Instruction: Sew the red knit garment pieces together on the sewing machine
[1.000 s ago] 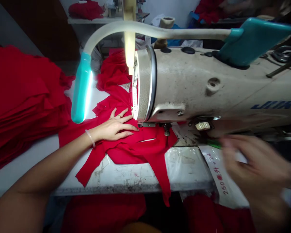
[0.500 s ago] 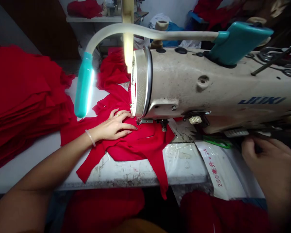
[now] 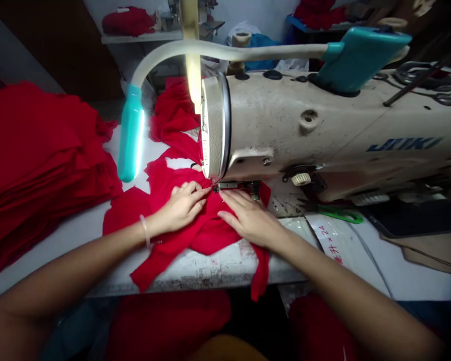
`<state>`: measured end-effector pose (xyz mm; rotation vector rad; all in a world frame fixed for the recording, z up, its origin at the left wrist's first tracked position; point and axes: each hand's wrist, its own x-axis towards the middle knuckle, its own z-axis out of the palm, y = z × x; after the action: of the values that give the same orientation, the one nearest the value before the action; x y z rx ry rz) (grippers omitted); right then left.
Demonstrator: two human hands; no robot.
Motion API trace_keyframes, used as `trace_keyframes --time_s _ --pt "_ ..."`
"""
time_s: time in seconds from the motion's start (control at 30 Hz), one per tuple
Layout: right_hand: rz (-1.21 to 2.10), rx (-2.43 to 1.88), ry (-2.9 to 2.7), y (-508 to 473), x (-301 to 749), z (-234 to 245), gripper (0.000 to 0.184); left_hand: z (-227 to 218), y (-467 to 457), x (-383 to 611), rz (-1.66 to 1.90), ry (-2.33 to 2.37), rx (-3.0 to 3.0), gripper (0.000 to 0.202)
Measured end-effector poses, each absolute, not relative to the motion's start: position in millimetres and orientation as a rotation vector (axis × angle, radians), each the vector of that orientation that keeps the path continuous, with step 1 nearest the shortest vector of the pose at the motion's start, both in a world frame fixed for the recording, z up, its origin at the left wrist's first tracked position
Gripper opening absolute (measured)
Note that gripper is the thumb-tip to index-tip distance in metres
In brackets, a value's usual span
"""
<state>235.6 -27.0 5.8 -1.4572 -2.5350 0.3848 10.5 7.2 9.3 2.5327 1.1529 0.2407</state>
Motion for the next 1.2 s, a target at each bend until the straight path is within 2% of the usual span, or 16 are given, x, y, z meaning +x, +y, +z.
trace_keyframes --time_s 0.1,0.2,0.33,0.57,0.77,0.87,1.03,1.13,1.2 --pt "0.243 -1.632 -2.485 -12 248 2 0.044 22 -24 28 0.110 1.169 2.392 0.049" --pt "0.156 -1.611 -2.356 -18 248 -3 0.040 29 -33 36 0.041 1.109 2.532 0.044" --pt "0.256 -1.449 -2.403 -35 236 -8 0.047 18 -25 32 0.171 1.157 2.828 0.033" --pt "0.158 -1.553 -2.436 -41 234 -7 0.053 10 -21 22 0.220 1.080 2.766 0.027" --pt "0.099 -1.163 -2.444 -43 241 -14 0.033 14 -27 21 0.193 1.091 2.748 0.026" --pt "0.083 -1.111 -2.436 -46 242 -15 0.030 12 -20 20 0.209 1.086 2.734 0.026" --pt "0.212 -1.009 -2.626 -49 252 1 0.040 24 -21 18 0.273 1.124 2.769 0.026" --pt "0.354 -0.898 -2.862 -44 267 19 0.059 28 -76 22 0.380 1.232 2.694 0.027" --pt "0.302 -0.890 -2.968 -40 276 28 0.066 13 -127 26 0.546 1.337 2.605 0.034"
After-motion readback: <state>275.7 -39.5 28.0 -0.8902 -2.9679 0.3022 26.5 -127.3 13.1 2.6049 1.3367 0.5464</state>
